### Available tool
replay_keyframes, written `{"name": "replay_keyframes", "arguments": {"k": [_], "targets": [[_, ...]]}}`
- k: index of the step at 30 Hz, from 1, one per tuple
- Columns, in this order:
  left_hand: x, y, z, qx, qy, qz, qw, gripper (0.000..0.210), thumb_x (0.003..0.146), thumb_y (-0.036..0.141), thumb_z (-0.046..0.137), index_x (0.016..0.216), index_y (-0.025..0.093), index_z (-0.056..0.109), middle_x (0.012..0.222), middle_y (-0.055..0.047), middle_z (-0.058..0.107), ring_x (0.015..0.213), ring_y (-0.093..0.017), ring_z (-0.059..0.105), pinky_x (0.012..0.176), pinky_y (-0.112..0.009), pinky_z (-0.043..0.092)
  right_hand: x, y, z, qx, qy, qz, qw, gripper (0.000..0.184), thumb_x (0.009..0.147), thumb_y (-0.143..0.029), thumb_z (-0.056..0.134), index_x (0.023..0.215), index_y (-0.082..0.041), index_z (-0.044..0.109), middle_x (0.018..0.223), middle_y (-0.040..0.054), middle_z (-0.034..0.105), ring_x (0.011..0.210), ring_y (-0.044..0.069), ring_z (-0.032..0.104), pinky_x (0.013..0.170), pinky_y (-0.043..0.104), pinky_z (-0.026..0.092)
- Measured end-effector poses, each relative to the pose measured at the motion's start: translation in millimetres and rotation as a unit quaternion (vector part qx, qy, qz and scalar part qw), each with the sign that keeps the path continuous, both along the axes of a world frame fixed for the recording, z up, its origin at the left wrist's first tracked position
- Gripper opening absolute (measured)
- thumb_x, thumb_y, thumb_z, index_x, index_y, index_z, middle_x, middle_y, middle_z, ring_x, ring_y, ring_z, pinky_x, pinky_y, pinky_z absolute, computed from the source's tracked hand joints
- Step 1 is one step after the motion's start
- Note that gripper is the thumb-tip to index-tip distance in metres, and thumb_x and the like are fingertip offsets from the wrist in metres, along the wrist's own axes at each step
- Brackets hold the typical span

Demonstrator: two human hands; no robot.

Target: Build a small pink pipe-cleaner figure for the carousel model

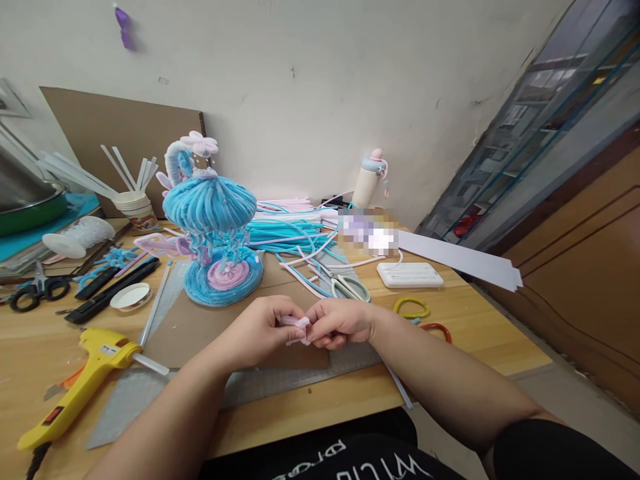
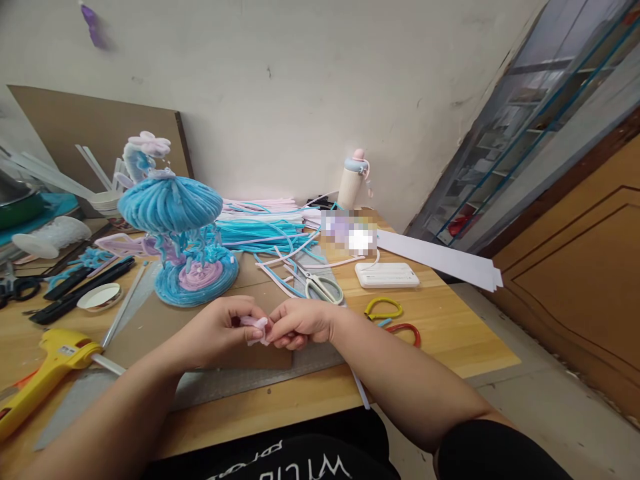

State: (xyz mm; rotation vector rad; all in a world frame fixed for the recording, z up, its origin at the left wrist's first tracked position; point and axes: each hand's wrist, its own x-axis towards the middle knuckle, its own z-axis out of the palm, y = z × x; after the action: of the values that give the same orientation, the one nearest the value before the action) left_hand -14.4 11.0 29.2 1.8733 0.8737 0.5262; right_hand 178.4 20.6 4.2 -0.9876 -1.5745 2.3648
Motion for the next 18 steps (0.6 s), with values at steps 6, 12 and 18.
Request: {"name": "replay_keyframes", "arguments": {"k": [6,12,18], "targets": [[8,-1,-17.7,0.035,0.064,0.165,0.984,0.017,0.072,0.032,0.062,0.071,0.016,0.067,0.064,-0.002,0.064,0.061,-0.015,0.054,0.054,-0.023,0.036,-8,-10,-2.3,0.472,-0.233,-0.135,0.84,0.005,0.072,-0.02,0.057,0.068,-0.016,0.056,0.058,-0.0036,0.051,0.053,0.008,0.042,0.049,0.02,0.026],[10,4,-24.4,-0.221,-0.121,0.233,0.939,0.028,0.065,0.038,0.071,0.075,0.014,0.062,0.066,-0.002,0.063,0.054,-0.011,0.051,0.05,-0.021,0.037,-7,-14,-1.7,0.722,-0.235,-0.163,0.63,0.015,0.084,-0.019,0.049,0.072,-0.017,0.058,0.064,-0.0006,0.06,0.06,0.011,0.051,0.056,0.023,0.029],[9,2,-21.8,-0.315,-0.173,0.191,0.913,0.026,0.064,0.034,0.075,0.067,0.012,0.063,0.064,-0.003,0.063,0.055,-0.009,0.053,0.051,-0.019,0.04,-5,-15,-2.6,0.78,-0.178,-0.176,0.574,0.019,0.088,-0.018,0.046,0.078,-0.017,0.062,0.072,0.0033,0.065,0.068,0.014,0.057,0.062,0.025,0.038]]}}
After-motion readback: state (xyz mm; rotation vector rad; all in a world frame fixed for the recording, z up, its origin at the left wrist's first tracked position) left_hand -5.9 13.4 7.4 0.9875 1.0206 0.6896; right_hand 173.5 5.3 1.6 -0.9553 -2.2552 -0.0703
